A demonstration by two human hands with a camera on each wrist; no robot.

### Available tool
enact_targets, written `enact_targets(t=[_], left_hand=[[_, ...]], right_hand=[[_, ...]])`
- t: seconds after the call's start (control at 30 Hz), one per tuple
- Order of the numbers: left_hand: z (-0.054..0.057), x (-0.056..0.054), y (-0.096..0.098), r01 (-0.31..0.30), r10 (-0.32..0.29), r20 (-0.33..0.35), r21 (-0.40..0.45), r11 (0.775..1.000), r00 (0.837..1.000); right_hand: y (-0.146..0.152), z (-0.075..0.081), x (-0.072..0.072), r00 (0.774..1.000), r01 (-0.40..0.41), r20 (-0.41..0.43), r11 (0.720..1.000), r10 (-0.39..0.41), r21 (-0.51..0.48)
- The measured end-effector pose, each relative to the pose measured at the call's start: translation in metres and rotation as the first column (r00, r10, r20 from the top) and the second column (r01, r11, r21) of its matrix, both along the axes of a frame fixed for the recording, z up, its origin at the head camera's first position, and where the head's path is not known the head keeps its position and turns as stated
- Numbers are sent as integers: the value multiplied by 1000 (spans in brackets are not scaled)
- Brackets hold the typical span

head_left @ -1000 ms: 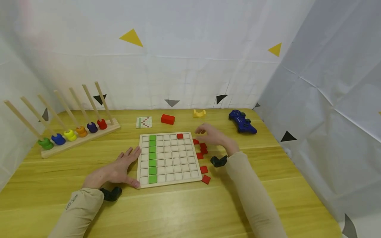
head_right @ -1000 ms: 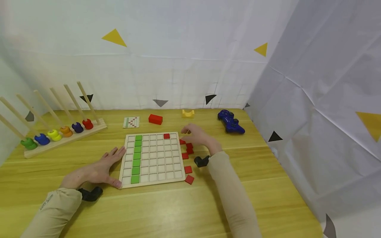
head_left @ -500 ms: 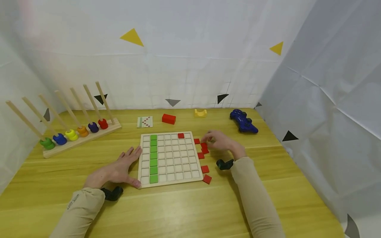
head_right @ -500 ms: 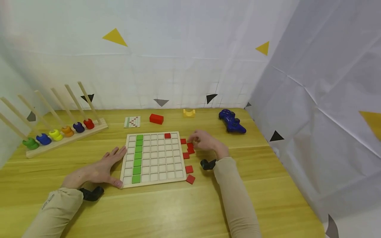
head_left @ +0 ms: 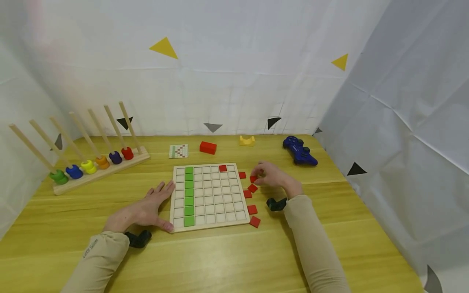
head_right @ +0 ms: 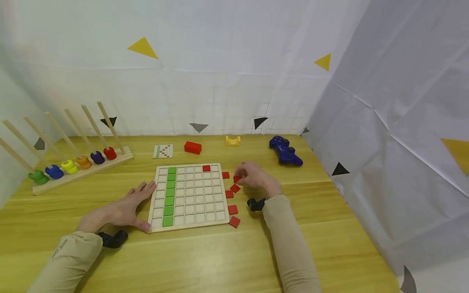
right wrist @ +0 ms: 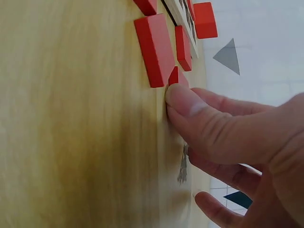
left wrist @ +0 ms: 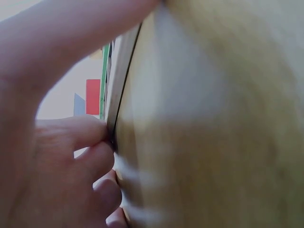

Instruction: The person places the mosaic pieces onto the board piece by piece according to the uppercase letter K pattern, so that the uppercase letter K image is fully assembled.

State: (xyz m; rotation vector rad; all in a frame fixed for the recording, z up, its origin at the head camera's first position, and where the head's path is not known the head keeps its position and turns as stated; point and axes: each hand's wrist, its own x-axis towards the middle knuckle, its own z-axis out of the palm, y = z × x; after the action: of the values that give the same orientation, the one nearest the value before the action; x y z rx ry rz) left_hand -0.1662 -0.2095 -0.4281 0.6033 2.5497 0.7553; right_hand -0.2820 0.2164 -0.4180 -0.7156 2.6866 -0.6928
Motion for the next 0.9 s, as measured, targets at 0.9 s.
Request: enact_targets(t=[0.9], left_hand=[[0,1,0,1,-1,-6,0,1000,1000]], right_hand=[[1,-6,-1,997,-21,-69,1000,22,11]])
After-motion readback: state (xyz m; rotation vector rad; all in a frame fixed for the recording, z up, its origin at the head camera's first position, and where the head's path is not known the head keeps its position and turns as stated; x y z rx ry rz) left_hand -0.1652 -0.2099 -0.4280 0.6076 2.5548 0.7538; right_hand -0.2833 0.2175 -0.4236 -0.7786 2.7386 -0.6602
